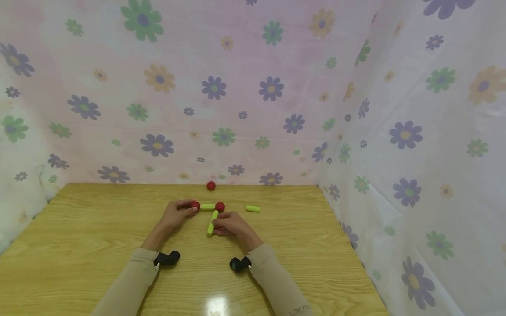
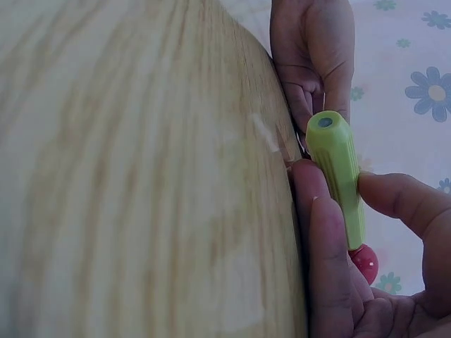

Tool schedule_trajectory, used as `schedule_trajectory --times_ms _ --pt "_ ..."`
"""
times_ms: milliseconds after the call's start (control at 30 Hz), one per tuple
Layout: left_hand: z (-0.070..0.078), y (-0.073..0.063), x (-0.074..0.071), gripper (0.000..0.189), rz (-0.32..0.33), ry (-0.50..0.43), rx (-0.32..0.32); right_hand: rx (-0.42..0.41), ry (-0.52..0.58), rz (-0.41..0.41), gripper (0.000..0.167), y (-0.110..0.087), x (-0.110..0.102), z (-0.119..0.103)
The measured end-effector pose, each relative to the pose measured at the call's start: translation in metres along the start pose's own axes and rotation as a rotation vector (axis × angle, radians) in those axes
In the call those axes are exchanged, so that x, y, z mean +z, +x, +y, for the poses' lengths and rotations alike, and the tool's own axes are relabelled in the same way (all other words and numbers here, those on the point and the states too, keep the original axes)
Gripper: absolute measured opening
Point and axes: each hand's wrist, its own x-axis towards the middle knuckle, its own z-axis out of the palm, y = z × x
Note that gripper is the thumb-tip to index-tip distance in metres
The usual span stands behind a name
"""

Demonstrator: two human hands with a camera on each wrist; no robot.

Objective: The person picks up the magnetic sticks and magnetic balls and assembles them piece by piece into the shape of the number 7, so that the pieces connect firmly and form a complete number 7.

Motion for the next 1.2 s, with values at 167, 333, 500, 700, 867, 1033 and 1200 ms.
schedule_trajectory --times_ms 167,333,500,700,867,1033,1200 --pt "0.0011 0.0017 0.0009 0.040 0.003 0.007 -0.007 0.001 0.004 0.012 0.043 0.0015 0.0017 -0.0022" --pt "0.0032 0.0015 0.0008 0.040 0.025 0.075 0.016 -0.003 0.010 0.011 0.037 0.0005 0.0023 -0.0051" --pt "0.0035 -0.0008 0.0003 0.042 0.027 0.100 0.030 0.003 0.015 0.001 0.037 -0.0003 0.0025 -0.0058" --pt "0.0040 -0.0030 -0.0002 0.043 0.021 0.107 0.036 0.003 0.017 -0.007 0.038 -0.0011 0.0024 -0.0054" --pt "0.0028 -0.0025 -0.0009 0.043 0.012 0.104 0.041 -0.012 0.003 -0.025 0.034 0.0001 0.0020 -0.0031" --pt "0.0019 -0.0015 -0.0013 0.043 0.015 0.107 0.045 -0.015 0.002 -0.029 0.032 0.0013 0.0017 -0.0010" --pt "0.0016 -0.0028 -0.0009 0.044 0.016 0.119 0.042 -0.016 -0.002 -0.013 0.032 0.0012 0.0013 0.0004"
